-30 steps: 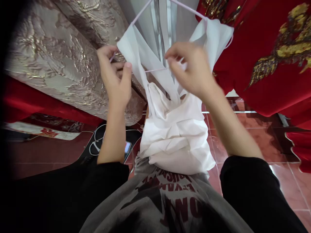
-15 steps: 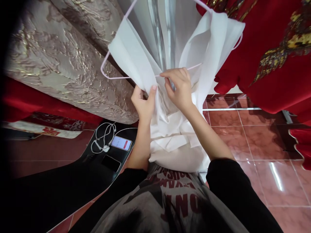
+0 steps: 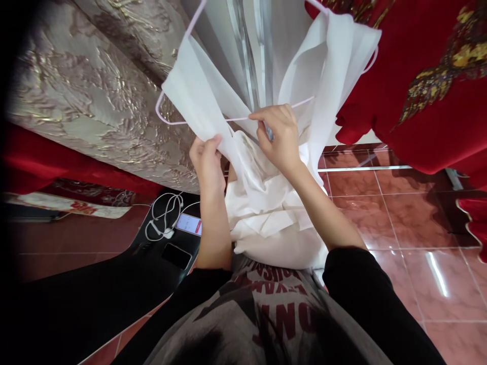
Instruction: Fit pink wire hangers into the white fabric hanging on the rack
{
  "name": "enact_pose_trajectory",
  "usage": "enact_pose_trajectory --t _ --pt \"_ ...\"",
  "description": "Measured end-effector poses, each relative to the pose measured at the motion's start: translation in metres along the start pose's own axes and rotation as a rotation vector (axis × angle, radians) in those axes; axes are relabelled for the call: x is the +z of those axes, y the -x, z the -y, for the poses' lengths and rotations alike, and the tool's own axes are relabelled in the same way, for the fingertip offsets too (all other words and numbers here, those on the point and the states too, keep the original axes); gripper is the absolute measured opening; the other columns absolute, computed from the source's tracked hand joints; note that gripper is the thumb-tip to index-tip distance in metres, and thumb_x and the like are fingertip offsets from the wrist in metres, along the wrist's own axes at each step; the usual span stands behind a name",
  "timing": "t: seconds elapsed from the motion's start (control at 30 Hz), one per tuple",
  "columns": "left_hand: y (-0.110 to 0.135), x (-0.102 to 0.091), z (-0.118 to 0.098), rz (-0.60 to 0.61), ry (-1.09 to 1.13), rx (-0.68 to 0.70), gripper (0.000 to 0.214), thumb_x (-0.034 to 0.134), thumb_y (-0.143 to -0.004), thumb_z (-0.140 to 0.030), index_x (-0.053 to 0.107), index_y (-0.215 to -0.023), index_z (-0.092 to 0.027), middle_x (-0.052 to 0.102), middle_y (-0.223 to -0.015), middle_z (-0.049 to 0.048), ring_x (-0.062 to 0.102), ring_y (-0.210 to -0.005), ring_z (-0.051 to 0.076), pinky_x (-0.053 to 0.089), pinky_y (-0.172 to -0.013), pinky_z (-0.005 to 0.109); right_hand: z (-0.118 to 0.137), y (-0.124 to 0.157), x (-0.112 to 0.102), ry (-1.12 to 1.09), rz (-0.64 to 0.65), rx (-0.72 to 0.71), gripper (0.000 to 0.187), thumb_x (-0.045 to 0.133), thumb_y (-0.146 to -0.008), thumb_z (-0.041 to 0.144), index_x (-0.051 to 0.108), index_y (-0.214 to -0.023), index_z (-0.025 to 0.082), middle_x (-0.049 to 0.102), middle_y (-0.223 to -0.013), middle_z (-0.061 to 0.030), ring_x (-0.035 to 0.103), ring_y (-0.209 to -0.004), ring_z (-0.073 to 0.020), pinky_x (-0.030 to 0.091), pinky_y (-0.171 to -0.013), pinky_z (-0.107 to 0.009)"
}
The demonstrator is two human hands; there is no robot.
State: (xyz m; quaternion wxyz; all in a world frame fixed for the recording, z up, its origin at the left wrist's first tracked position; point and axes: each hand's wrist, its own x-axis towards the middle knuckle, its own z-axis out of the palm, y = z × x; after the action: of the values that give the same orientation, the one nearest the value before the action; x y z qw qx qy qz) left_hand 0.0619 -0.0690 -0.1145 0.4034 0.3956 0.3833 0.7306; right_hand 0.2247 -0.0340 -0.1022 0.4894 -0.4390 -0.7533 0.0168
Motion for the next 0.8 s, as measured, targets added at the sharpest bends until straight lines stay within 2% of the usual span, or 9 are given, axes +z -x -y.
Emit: enact_pose_trajectory --t 0.2,0.4,0.5,0.6,0.63,0.7,0.77,0.8 --pt "-0.003 -0.002 0.01 0.0 -0.102 0.048 0.043 0.08 -0.078 -0.05 0.065 -0.103 -0.019 0.071 -0.11 0.0086 0.066 -0.111 0.027 0.053 -0.1 0.038 -0.001 0.001 0.001 0.001 -0.031 -0.031 0.028 0.039 -0.098 0.035 0.066 -0.102 0.026 0.07 -0.103 -0.0019 0.062 -0.101 -0.0195 0.047 -0.099 -0.047" --pt "0.002 0.005 0.015 0.077 -0.156 0.12 0.044 0.076 -0.083 -0.052 0.062 -0.11 -0.021 0.069 -0.113 0.0103 0.066 -0.113 0.028 0.053 -0.101 0.042 -0.009 0.0 0.006 -0.023 0.007 0.107 0.028 0.043 -0.093 0.054 0.065 -0.103 0.041 0.071 -0.102 0.0022 0.056 -0.106 -0.0208 0.042 -0.107 -0.049" --pt "0.004 0.003 0.007 -0.011 -0.254 0.206 0.045 0.077 -0.084 -0.052 0.06 -0.114 -0.023 0.066 -0.117 0.0091 0.063 -0.118 0.029 0.052 -0.103 0.043 -0.011 -0.002 0.001 -0.028 0.012 0.125 0.029 0.042 -0.093 0.054 0.067 -0.1 0.041 0.071 -0.102 0.0015 0.057 -0.107 -0.0231 0.04 -0.108 -0.051" --pt "-0.002 0.002 -0.014 -0.104 -0.217 0.306 0.047 0.086 -0.079 -0.036 0.058 -0.114 -0.023 0.064 -0.122 0.0069 0.058 -0.125 0.029 0.048 -0.11 0.044 -0.011 -0.004 -0.007 -0.007 0.001 0.112 0.032 0.04 -0.095 0.05 0.068 -0.094 0.034 0.069 -0.1 -0.0022 0.058 -0.105 -0.0234 0.041 -0.106 -0.05" --pt "-0.007 0.002 -0.025 -0.106 -0.156 0.3 0.044 0.085 -0.08 -0.027 0.057 -0.114 -0.021 0.064 -0.122 0.0067 0.058 -0.126 0.028 0.047 -0.112 0.044 -0.011 -0.005 -0.009 0.0 -0.005 0.102 0.034 0.039 -0.095 0.048 0.068 -0.093 0.031 0.069 -0.098 -0.0038 0.058 -0.103 -0.0235 0.042 -0.105 -0.05" --pt "-0.021 0.005 -0.05 -0.043 -0.01 0.184 0.032 0.074 -0.087 -0.009 0.058 -0.114 -0.018 0.065 -0.12 0.0065 0.06 -0.123 0.025 0.047 -0.113 0.043 -0.009 -0.005 -0.011 0.01 -0.006 0.083 0.035 0.039 -0.097 0.046 0.067 -0.092 0.026 0.067 -0.097 -0.0061 0.059 -0.101 -0.0237 0.044 -0.104 -0.051" --pt "-0.039 0.006 -0.078 0.075 0.096 -0.049 0.02 0.052 -0.097 -0.002 0.062 -0.105 -0.016 0.068 -0.117 0.004 0.062 -0.121 0.021 0.049 -0.112 0.037 -0.008 -0.005 -0.011 0.008 -0.01 0.071 0.034 0.039 -0.097 0.044 0.066 -0.091 0.023 0.066 -0.095 -0.007 0.059 -0.1 -0.0234 0.045 -0.103 -0.051" --pt "-0.048 0.005 -0.09 0.177 0.133 -0.145 0.029 0.039 -0.102 -0.004 0.064 -0.105 -0.018 0.066 -0.125 0.0014 0.058 -0.127 0.019 0.047 -0.114 0.035 -0.008 -0.004 -0.011 0.006 -0.016 0.065 0.033 0.04 -0.097 0.042 0.066 -0.091 0.023 0.066 -0.094 -0.007 0.059 -0.1 -0.0231 0.045 -0.103 -0.051"
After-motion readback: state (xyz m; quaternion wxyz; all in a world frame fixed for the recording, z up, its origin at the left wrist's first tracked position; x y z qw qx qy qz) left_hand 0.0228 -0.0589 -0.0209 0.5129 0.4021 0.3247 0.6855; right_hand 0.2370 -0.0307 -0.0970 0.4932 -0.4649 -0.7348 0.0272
